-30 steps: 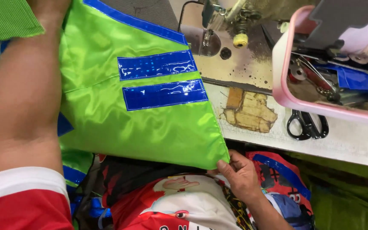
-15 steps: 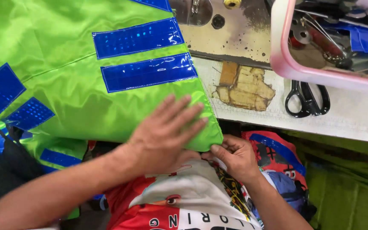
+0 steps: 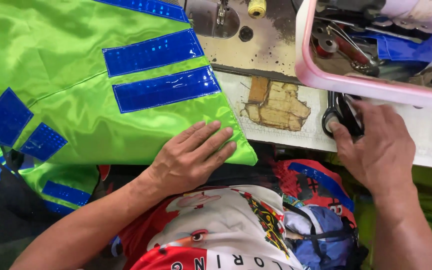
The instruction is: Trimming excess mesh and fabric from a safety vest using scissors at a sewing workstation.
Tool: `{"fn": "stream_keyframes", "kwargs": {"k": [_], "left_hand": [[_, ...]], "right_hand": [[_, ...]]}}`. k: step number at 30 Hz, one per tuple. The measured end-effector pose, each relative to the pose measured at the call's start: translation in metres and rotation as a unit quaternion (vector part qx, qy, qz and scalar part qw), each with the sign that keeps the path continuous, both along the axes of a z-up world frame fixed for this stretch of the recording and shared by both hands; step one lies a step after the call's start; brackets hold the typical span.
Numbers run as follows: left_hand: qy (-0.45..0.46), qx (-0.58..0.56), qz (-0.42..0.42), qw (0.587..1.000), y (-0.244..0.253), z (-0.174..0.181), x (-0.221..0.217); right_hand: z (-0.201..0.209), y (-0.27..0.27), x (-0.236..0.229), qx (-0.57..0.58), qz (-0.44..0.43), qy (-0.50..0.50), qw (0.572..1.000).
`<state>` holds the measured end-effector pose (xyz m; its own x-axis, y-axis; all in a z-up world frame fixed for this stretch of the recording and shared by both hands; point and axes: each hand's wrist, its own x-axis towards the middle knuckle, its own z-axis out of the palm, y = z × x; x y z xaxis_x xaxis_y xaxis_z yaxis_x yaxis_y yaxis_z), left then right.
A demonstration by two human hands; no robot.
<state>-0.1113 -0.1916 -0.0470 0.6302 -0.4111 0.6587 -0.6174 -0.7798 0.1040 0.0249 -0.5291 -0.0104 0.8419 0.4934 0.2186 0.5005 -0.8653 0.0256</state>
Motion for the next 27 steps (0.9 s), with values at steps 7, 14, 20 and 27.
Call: {"fn": "stream_keyframes", "kwargs": {"k": [7,14,20,27], "left_hand": [[0.037,-0.065,-0.009,0.997,0.002,0.000,-0.003],[0.032,-0.030,-0.001,0.999,0.005,-0.008,-0.006],[0.028,-0.024,-0.001,0.999,0.002,-0.008,-0.004],[0.036,-0.041,0.005,0.998,0.003,-0.008,-0.006]], "right_hand": [[0.041,-0.006,0.025,0.154,-0.134,0.424,0.882],[0.018,-0.062,-0.023,0.336,0.074,0.704,0.622],[0.017,-0.057,-0.032,0.323,-0.011,0.709,0.627],[0.025,-0.055,-0.025,0.339,-0.011,0.680,0.650]]}}
